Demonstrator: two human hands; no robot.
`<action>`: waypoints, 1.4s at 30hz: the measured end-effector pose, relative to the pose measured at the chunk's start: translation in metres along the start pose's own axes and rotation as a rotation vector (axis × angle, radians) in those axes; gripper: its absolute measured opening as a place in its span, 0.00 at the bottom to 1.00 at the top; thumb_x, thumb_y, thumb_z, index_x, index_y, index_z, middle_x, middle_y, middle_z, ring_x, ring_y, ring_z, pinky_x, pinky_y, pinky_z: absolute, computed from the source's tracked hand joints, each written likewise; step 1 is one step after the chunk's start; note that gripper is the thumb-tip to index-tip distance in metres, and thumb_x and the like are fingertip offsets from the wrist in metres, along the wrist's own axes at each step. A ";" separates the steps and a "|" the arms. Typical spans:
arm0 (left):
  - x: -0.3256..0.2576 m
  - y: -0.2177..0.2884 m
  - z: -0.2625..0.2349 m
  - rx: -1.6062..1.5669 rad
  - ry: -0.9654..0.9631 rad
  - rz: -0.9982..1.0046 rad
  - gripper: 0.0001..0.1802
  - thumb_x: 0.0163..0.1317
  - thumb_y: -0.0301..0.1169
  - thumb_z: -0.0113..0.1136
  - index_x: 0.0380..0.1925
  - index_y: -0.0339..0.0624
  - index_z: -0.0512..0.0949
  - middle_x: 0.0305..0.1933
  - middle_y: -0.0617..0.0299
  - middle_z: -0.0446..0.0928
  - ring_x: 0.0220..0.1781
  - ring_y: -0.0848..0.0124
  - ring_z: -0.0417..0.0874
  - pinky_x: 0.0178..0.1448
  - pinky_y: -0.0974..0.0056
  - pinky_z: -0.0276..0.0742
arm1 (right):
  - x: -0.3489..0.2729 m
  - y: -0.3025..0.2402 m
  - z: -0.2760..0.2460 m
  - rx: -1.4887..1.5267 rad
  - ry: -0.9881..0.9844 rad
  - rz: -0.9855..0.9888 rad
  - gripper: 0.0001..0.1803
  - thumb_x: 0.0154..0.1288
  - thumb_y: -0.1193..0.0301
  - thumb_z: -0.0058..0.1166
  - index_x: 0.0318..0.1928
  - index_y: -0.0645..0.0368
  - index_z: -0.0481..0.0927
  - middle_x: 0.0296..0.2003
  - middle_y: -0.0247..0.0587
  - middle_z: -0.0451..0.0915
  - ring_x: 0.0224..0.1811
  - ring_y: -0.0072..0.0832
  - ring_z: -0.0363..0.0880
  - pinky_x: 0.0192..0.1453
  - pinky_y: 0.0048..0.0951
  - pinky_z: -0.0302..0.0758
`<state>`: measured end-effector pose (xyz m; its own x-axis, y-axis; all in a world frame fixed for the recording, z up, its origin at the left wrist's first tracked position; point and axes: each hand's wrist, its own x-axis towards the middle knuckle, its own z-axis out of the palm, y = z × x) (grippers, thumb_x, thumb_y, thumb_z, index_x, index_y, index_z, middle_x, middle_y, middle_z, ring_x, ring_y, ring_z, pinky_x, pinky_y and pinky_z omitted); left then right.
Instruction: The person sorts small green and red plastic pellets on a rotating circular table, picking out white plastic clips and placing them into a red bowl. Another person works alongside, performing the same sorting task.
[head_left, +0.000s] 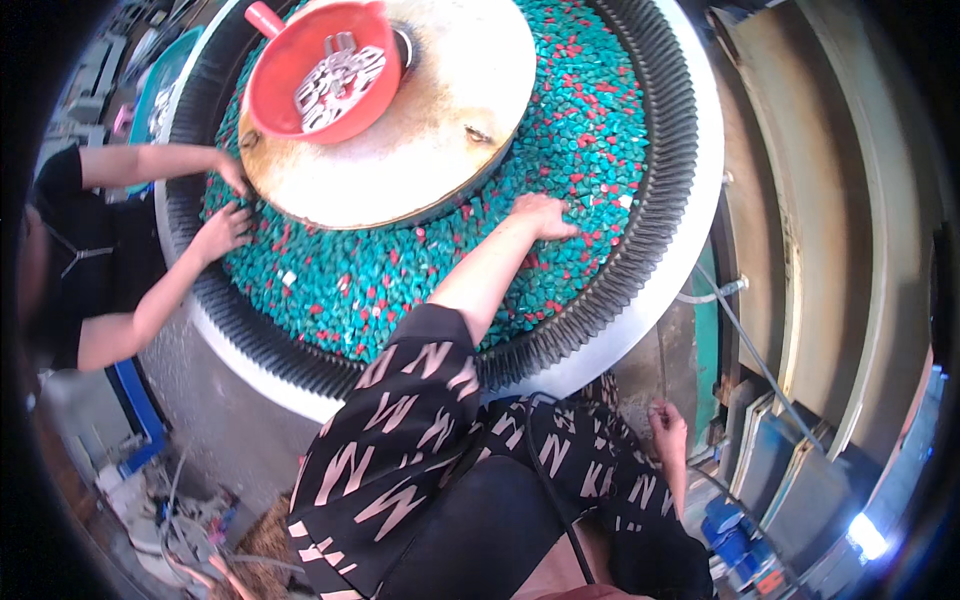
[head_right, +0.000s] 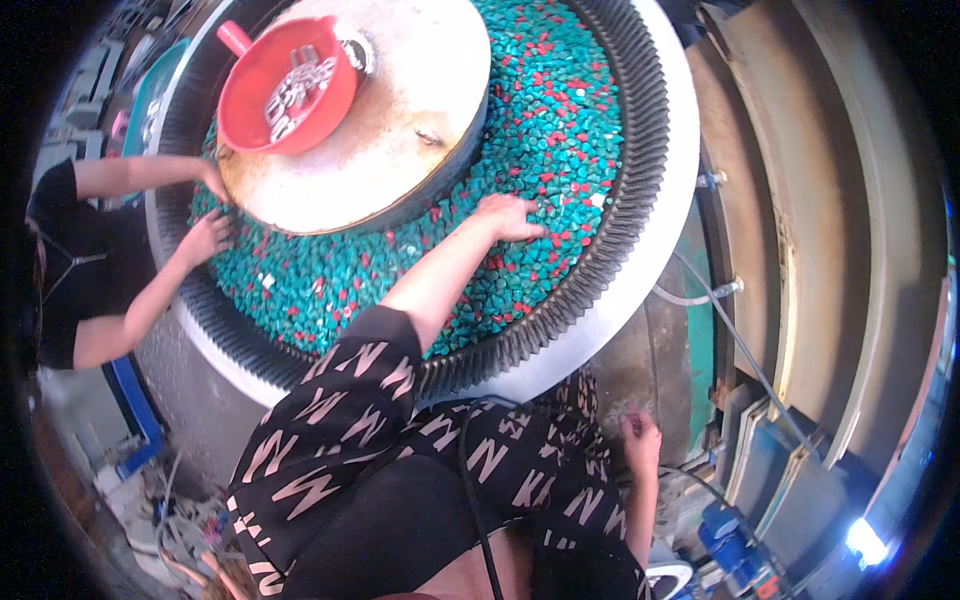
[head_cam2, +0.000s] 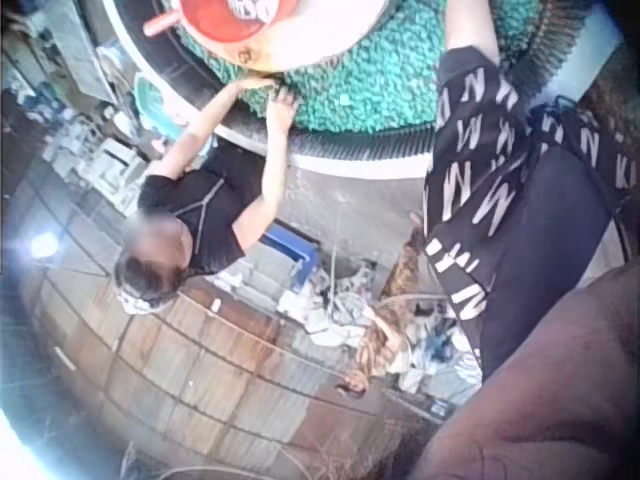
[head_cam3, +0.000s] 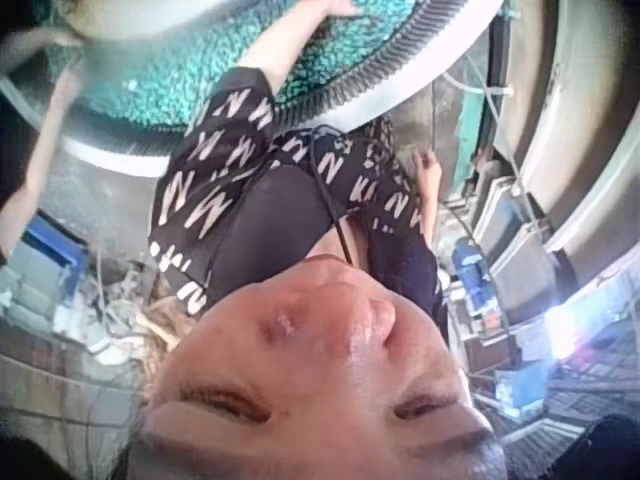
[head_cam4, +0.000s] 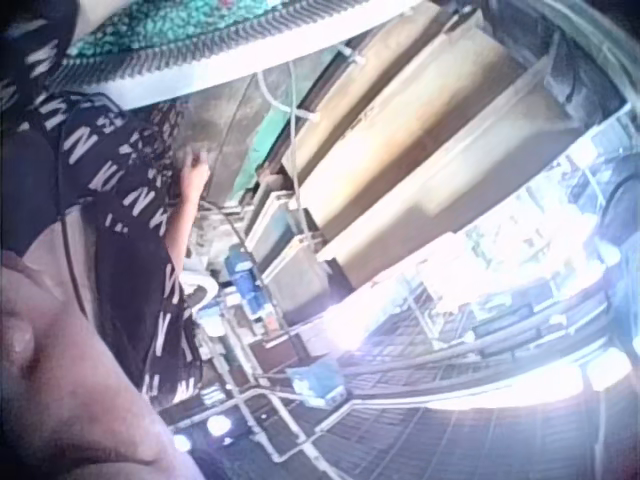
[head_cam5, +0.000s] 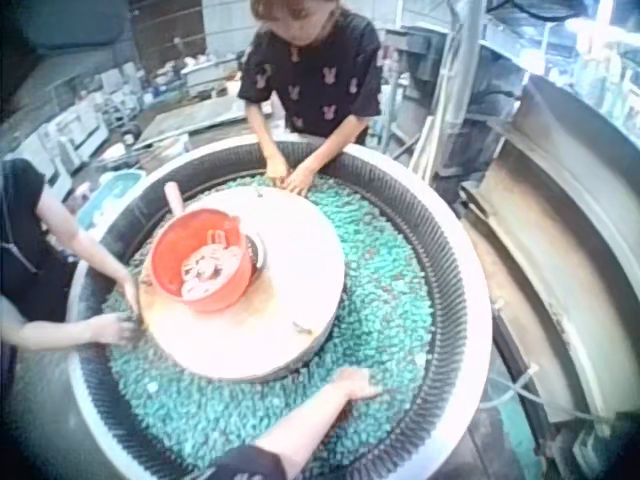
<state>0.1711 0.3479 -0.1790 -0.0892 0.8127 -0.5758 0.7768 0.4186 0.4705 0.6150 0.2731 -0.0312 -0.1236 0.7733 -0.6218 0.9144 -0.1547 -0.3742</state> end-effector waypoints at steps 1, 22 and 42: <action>-0.017 -0.005 0.004 0.012 -0.080 -0.018 0.39 0.45 0.66 0.54 0.57 0.62 0.73 0.56 0.54 0.76 0.58 0.57 0.75 0.60 0.54 0.71 | 0.014 0.000 -0.011 -0.166 -0.012 -0.055 0.17 0.59 0.68 0.57 0.49 0.59 0.78 0.33 0.46 0.82 0.38 0.31 0.82 0.45 0.31 0.75; 0.063 0.064 -0.045 -0.270 0.698 -0.343 0.32 0.53 0.55 0.59 0.56 0.56 0.72 0.59 0.57 0.70 0.62 0.57 0.70 0.63 0.48 0.66 | 0.357 -0.073 -0.167 -0.179 -0.337 -0.330 0.20 0.63 0.68 0.54 0.54 0.62 0.74 0.28 0.35 0.77 0.32 0.20 0.74 0.39 0.23 0.71; -0.085 0.030 -0.027 -0.077 -0.702 -0.260 0.26 0.43 0.44 0.68 0.46 0.53 0.81 0.46 0.61 0.81 0.50 0.61 0.80 0.55 0.53 0.75 | 0.323 0.048 -0.120 0.174 -0.448 0.293 0.17 0.65 0.65 0.53 0.52 0.56 0.74 0.31 0.33 0.78 0.25 0.17 0.75 0.27 0.17 0.68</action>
<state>0.1857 0.3025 -0.0981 0.1750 0.2454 -0.9535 0.7367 0.6098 0.2922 0.6650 0.5896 -0.1671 -0.0603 0.3522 -0.9340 0.8626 -0.4524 -0.2263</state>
